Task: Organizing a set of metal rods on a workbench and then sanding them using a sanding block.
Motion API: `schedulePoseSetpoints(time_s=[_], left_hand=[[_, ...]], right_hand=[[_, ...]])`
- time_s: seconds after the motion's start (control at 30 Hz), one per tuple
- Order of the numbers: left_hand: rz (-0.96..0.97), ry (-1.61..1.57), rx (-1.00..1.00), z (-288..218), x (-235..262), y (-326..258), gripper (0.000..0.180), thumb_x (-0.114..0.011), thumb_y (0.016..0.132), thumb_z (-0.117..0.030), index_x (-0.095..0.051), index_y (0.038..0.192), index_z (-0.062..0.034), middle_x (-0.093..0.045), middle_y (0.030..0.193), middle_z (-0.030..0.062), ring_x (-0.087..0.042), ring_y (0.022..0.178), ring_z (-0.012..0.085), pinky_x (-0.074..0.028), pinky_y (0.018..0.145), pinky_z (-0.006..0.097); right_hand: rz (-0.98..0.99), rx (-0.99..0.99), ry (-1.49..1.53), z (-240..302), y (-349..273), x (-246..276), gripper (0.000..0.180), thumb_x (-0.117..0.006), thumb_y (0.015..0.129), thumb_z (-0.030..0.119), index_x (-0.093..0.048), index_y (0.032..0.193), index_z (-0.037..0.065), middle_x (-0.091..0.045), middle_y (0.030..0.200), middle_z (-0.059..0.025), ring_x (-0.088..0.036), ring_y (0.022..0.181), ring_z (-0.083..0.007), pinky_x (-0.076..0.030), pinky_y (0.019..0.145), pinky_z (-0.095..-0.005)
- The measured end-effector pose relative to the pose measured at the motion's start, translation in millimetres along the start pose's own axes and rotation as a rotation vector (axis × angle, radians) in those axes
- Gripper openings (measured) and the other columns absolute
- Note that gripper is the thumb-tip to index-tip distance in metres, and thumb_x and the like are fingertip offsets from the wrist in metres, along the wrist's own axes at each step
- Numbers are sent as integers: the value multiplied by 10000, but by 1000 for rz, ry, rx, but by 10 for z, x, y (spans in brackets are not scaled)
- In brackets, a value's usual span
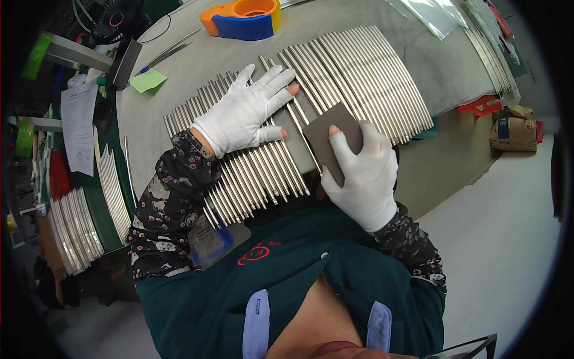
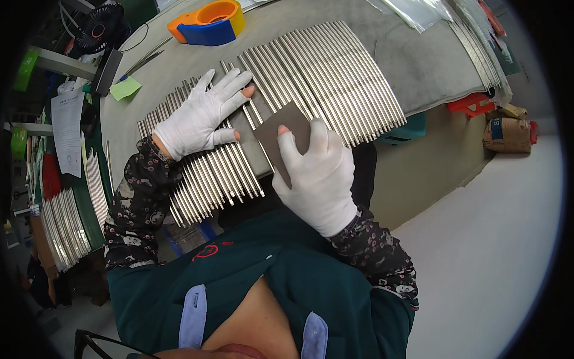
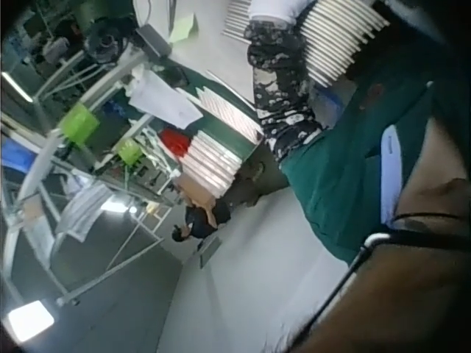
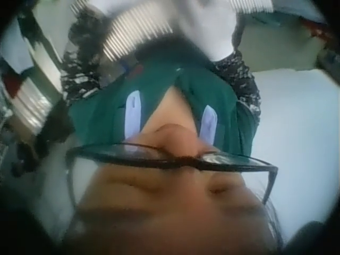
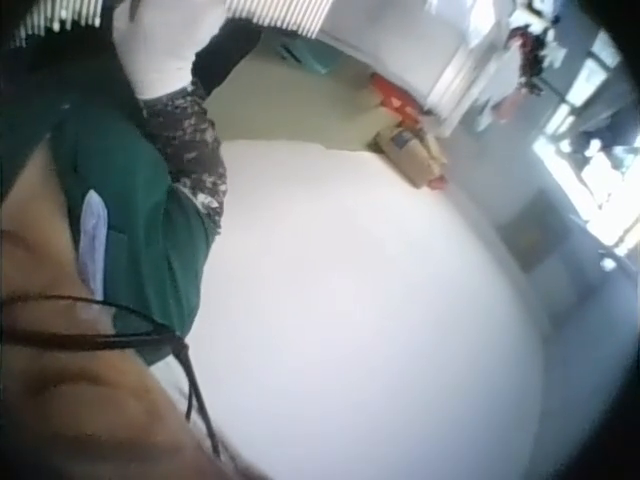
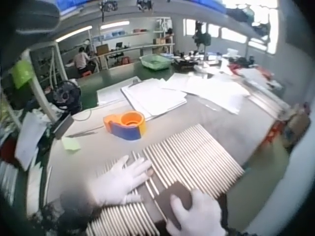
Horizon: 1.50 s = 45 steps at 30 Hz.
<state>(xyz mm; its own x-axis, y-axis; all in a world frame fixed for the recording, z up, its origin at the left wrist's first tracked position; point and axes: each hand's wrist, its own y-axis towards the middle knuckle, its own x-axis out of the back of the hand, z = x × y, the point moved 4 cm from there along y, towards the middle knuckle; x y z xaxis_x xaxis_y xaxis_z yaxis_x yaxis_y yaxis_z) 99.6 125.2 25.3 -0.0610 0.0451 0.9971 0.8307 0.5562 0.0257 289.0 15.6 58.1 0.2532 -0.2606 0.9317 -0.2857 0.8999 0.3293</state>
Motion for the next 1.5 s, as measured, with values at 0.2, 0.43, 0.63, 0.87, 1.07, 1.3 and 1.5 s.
schedulePoseSetpoints(time_s=[0.2,0.43,0.63,0.87,1.07,1.3,1.5], left_hand=[[-2,-31,-3,12,-9,-67,823,-372,886,-674,-271,1474,-108,-258,1514,211,-255,1391,411,-175,1107,607],[-41,24,40,-54,-65,80,816,-330,888,-685,-267,1481,-127,-237,1530,189,-228,1411,378,-147,1124,587],[-335,62,44,-34,54,221,741,-283,928,-647,-250,1486,-161,-225,1536,178,-279,1385,377,-190,1118,569],[-117,4,109,322,41,-182,729,-403,932,-564,-315,1443,-51,-255,1516,192,-286,1371,391,-232,1130,495],[-156,-22,178,377,-2,46,696,-521,913,-454,-320,1442,-48,-262,1508,204,-301,1365,375,-259,1129,447],[-213,-1,209,376,-113,295,665,-561,912,-389,-335,1435,-45,-327,1473,224,-317,1367,366,-275,1128,409],[-246,-59,256,368,-104,300,647,-594,899,-359,-365,1421,-51,-359,1454,223,-351,1347,365,-294,1119,408]], right_hand=[[33,68,48,-138,-484,213,605,-744,603,203,-584,1183,138,-468,1189,-217,-525,933,-326,-460,724,-404],[-187,32,88,-283,-428,341,642,-737,580,122,-586,1204,121,-474,1217,-234,-514,999,-359,-448,858,-423],[-149,154,130,-215,-544,363,603,-739,604,145,-579,1185,147,-494,1209,-226,-545,940,-328,-466,769,-385],[-94,471,146,-241,-695,149,506,-740,751,204,-531,1210,242,-519,1183,-148,-604,951,-253,-461,722,-353],[-111,727,10,-238,-577,-59,482,-662,851,302,-436,1276,301,-505,1221,10,-561,1059,-130,-392,918,-424],[-122,743,30,-325,-327,-254,413,-664,844,315,-455,1197,268,-509,1155,19,-562,1008,-144,-418,879,-383],[-87,724,91,-370,-403,-311,503,-671,818,260,-427,1256,313,-523,1129,-39,-545,1024,-228,-441,858,-422]])
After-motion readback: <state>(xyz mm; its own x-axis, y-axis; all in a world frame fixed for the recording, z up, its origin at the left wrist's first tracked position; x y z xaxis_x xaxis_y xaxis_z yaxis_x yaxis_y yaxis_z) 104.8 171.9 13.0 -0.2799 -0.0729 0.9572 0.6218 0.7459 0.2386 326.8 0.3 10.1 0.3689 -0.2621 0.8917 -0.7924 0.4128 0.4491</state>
